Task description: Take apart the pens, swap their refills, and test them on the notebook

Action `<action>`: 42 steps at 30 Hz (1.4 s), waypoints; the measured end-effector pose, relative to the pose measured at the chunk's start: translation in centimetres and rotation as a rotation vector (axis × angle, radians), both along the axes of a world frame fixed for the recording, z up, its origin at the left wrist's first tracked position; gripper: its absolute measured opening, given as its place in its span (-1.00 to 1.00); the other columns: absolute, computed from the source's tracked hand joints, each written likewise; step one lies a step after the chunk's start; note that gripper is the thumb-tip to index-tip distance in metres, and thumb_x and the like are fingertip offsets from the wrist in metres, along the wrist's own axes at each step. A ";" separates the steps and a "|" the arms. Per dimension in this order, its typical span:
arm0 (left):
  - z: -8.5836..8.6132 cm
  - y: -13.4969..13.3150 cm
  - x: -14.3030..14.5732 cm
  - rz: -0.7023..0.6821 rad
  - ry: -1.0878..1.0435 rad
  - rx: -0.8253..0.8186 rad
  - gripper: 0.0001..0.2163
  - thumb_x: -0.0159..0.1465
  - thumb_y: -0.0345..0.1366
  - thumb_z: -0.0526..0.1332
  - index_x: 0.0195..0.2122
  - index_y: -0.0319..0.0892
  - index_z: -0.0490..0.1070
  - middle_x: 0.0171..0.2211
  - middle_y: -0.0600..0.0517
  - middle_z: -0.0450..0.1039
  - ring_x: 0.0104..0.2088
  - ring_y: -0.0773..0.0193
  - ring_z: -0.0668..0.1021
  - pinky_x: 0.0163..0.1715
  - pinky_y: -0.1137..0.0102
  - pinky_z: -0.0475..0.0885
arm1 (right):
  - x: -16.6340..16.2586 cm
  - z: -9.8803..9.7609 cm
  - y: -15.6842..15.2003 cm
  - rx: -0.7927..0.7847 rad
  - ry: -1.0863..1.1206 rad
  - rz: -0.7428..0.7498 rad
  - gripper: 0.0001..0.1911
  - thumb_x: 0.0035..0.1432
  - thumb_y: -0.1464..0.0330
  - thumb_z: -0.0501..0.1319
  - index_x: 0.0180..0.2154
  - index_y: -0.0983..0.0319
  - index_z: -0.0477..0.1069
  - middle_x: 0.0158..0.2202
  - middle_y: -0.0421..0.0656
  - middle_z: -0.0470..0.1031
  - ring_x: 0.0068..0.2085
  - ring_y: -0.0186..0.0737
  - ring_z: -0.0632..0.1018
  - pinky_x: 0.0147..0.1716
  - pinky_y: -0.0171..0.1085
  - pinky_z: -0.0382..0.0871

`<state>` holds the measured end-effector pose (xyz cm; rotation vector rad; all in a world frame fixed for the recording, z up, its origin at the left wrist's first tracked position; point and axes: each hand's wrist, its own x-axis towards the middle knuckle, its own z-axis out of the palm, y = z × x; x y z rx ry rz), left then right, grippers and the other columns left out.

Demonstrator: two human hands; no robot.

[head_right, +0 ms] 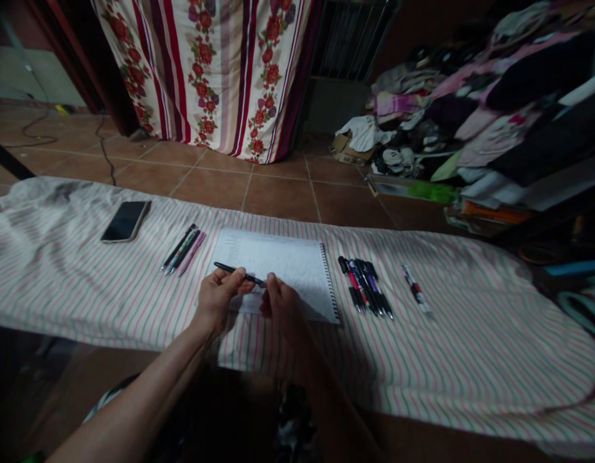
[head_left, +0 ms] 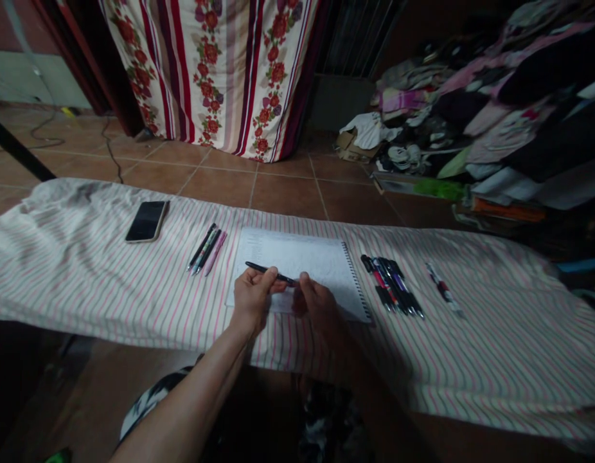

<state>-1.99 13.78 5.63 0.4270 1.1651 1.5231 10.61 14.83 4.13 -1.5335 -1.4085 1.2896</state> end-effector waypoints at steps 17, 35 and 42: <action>0.4 -0.5 -0.2 -0.090 0.252 0.166 -0.81 0.08 -0.21 0.26 -0.48 -0.22 0.31 -0.67 0.09 0.42 -0.64 0.39 0.45 -0.59 0.52 0.31 | -0.2 1.6 -0.9 0.117 0.013 0.114 -0.69 0.03 0.16 0.10 -0.41 0.27 0.43 -0.63 -0.25 0.37 -0.65 -0.36 0.39 -0.65 -0.38 0.27; 0.8 0.5 -0.9 0.076 -0.114 -0.113 -0.71 -0.07 -0.24 0.37 -0.60 -0.24 0.24 -0.68 0.04 0.43 -0.65 0.39 0.48 -0.52 0.49 0.40 | -1.5 0.0 0.0 0.275 0.103 -0.002 -0.66 0.02 0.14 0.17 -0.21 0.22 0.30 -0.41 -0.15 0.50 -0.49 -0.28 0.52 -0.55 -0.33 0.41; 0.7 0.4 0.1 0.019 -0.105 -0.030 -0.71 -0.11 -0.25 0.40 -0.54 -0.26 0.30 -0.67 0.05 0.45 -0.65 0.41 0.48 -0.52 0.50 0.40 | -0.9 1.2 -0.5 0.265 -0.026 -0.124 -0.61 0.11 0.08 0.03 -0.41 0.24 0.43 -0.66 -0.24 0.37 -0.69 -0.38 0.38 -0.71 -0.40 0.25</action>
